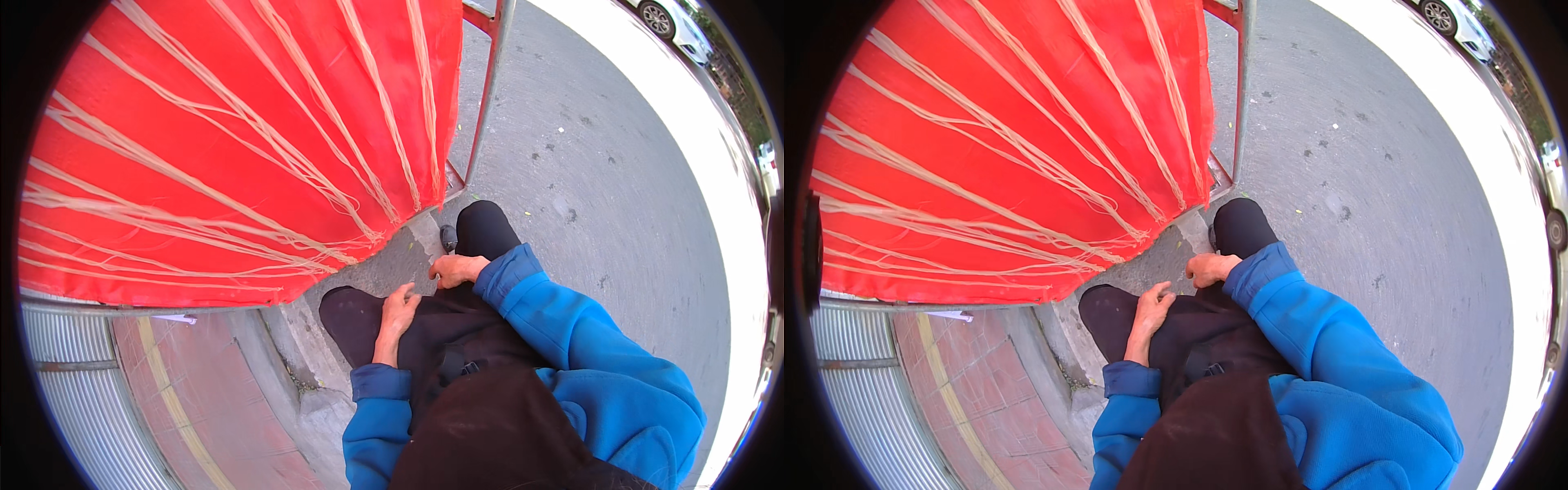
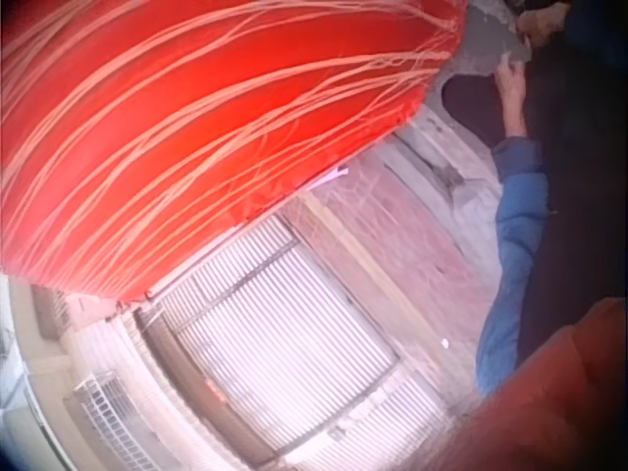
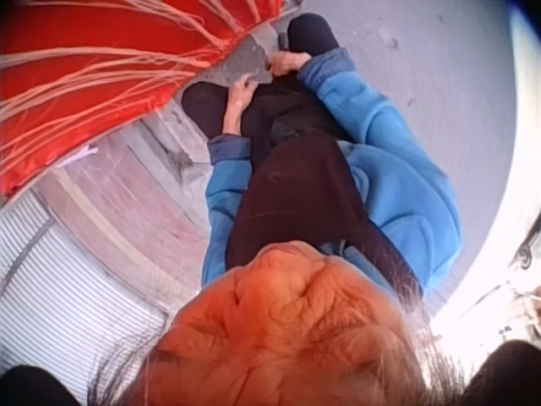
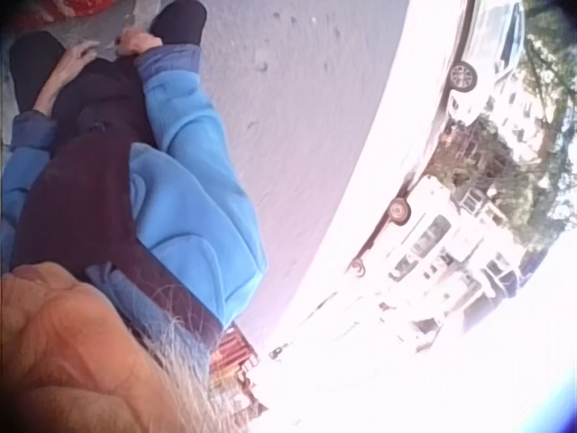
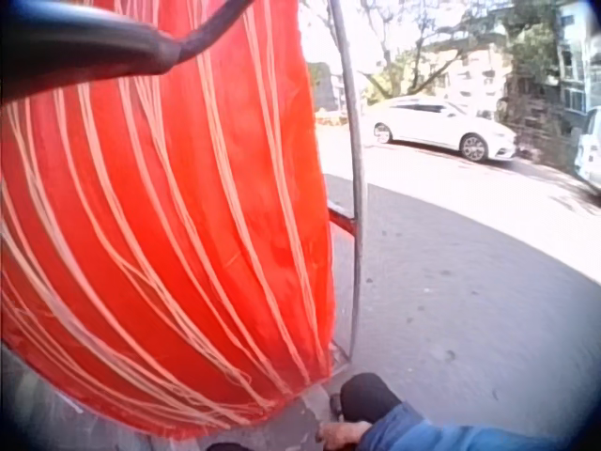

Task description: The person ties white strings to the bottom edge of a red fabric canopy, then folds the fabric along a metal frame and secures it with bamboo rods. The work is performed outdoors on a paved surface.

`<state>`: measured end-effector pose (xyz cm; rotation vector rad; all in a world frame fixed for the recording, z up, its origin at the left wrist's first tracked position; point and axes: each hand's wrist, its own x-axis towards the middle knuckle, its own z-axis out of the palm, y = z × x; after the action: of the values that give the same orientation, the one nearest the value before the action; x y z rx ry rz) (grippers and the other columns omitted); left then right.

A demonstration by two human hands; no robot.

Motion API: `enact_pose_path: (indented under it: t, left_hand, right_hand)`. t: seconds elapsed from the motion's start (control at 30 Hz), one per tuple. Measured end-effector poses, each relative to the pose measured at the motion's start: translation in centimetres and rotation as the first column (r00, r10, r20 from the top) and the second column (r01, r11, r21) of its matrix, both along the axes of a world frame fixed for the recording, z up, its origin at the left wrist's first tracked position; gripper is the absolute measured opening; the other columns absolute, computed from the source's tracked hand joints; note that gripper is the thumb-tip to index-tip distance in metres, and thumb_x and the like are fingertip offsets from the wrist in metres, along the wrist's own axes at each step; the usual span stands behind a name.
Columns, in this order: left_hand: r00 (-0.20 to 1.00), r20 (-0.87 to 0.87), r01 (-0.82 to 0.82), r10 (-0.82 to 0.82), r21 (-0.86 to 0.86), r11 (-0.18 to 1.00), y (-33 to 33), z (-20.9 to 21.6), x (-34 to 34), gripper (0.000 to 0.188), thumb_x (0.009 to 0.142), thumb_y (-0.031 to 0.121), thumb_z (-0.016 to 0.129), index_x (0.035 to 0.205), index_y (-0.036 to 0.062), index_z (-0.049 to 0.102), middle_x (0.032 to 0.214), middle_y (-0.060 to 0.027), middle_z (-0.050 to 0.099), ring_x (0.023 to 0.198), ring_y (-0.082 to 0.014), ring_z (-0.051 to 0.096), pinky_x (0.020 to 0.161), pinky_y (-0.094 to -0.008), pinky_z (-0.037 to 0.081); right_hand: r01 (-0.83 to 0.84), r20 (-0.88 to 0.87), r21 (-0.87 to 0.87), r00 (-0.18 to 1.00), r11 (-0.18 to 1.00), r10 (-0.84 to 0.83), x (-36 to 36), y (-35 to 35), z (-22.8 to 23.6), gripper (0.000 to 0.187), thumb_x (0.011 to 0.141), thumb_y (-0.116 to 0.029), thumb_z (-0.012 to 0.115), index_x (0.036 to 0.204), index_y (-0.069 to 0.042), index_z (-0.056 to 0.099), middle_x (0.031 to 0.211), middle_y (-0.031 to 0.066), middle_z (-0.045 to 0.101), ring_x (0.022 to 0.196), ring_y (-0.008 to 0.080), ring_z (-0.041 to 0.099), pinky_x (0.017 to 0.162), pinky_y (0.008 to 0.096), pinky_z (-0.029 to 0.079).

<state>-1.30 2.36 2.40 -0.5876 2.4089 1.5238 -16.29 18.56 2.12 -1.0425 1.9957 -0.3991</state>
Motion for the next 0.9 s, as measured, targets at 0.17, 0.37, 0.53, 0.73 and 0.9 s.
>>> enact_pose_path:
  t: [0.17,0.37,0.53,0.73,0.9]
  left_hand:
    - [0.982,0.011,0.191,-0.190,-0.083,0.978,0.8,0.2,-2.8,0.040,0.084,0.023,0.063,0.118,0.0031,0.060,0.097,-0.0168,0.068,0.092,-0.0293,0.066,0.083,-0.0383,0.050]
    - [0.935,0.051,0.354,-0.352,-0.039,0.934,0.7,-1.0,-4.4,0.042,0.082,0.027,0.065,0.116,0.0033,0.061,0.093,-0.0156,0.068,0.089,-0.0281,0.065,0.081,-0.0373,0.050]
    - [0.864,0.116,0.489,-0.489,0.035,0.872,2.8,-1.9,-4.8,0.050,0.078,0.032,0.069,0.117,0.0022,0.060,0.093,-0.0160,0.068,0.090,-0.0282,0.065,0.082,-0.0362,0.049]
    - [0.803,0.221,0.573,-0.553,-0.034,0.819,2.7,-3.5,-4.0,0.057,0.081,0.043,0.066,0.120,0.0035,0.060,0.117,-0.0210,0.061,0.112,-0.0325,0.056,0.097,-0.0370,0.043]
    - [0.634,0.247,0.572,-0.733,0.488,0.660,5.5,-3.1,-3.9,0.043,0.097,0.032,0.050,0.121,-0.0029,0.057,0.119,-0.0120,0.062,0.115,-0.0198,0.054,0.101,-0.0299,0.038]
  right_hand:
    - [0.171,-0.037,0.075,0.985,0.982,-0.168,-0.1,2.7,-0.7,0.036,0.073,-0.009,0.058,0.108,-0.007,0.066,0.104,0.0199,0.066,0.099,0.0354,0.063,0.084,0.0430,0.050]
    - [0.282,-0.118,0.171,0.957,0.944,-0.265,1.2,8.5,-1.2,0.031,0.073,-0.010,0.057,0.102,-0.008,0.068,0.100,0.0179,0.067,0.098,0.0338,0.064,0.082,0.0434,0.050]
    - [0.266,0.121,0.331,0.940,0.905,-0.320,3.1,9.4,0.2,0.034,0.075,-0.017,0.062,0.106,-0.005,0.067,0.109,0.0174,0.066,0.105,0.0335,0.061,0.082,0.0446,0.049]
    - [0.266,0.216,0.346,0.911,0.900,-0.352,3.2,10.2,-3.0,0.038,0.076,-0.021,0.063,0.108,-0.002,0.066,0.111,0.0180,0.065,0.105,0.0332,0.062,0.081,0.0445,0.050]
    - [0.273,0.234,0.410,0.891,0.870,-0.390,3.5,12.8,-6.4,0.036,0.075,-0.020,0.061,0.105,-0.001,0.067,0.110,0.0184,0.066,0.105,0.0335,0.062,0.082,0.0439,0.051]
